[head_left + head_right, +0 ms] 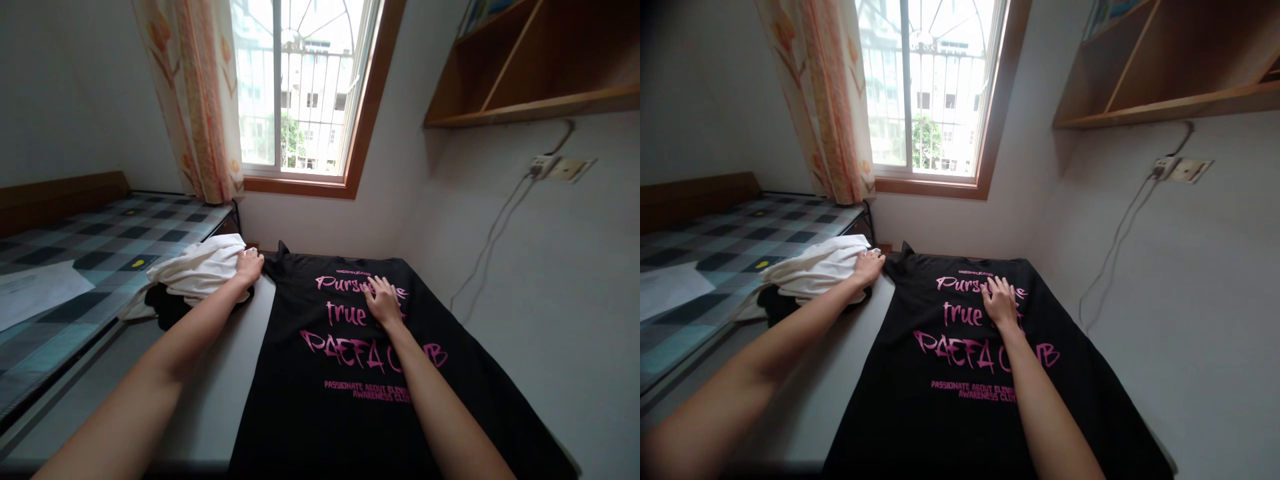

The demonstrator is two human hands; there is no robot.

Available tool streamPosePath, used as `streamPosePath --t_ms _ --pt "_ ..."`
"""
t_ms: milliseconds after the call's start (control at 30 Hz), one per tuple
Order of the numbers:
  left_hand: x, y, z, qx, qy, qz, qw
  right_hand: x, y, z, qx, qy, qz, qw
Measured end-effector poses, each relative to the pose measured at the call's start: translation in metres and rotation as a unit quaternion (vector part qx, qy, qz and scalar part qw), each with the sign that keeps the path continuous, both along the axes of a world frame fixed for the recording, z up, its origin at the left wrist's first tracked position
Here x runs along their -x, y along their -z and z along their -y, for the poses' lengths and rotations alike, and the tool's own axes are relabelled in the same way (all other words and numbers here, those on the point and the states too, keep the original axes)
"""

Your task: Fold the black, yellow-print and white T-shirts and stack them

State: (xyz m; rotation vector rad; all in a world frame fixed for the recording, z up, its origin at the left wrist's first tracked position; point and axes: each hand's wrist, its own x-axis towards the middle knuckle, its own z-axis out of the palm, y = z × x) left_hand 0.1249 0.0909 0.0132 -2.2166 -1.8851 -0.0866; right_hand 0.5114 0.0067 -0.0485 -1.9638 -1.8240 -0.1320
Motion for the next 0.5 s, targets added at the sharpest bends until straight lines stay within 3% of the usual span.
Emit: streamPosePath --t_ms 133,233,367,500 --pt "0.0 0.006 -0.005 -0.019 0.0 -0.003 1.0 -0.003 0.002 -0.003 -0.005 -0.011 -0.015 1.0" --pt "-0.004 0.0 -0.005 -0.053 0.008 0.016 0.998 -0.004 0.005 -0.006 -0.006 -0.023 -0.018 1.0" --pt "-0.006 -0.029 -0.004 -0.089 0.009 0.03 0.995 -0.006 0.007 -0.008 -0.018 -0.03 -0.022 0.999" --pt "0.008 -0.061 0.005 -0.099 0.113 -0.03 0.988 -0.008 0.008 -0.008 -0.026 -0.037 -0.019 0.999"
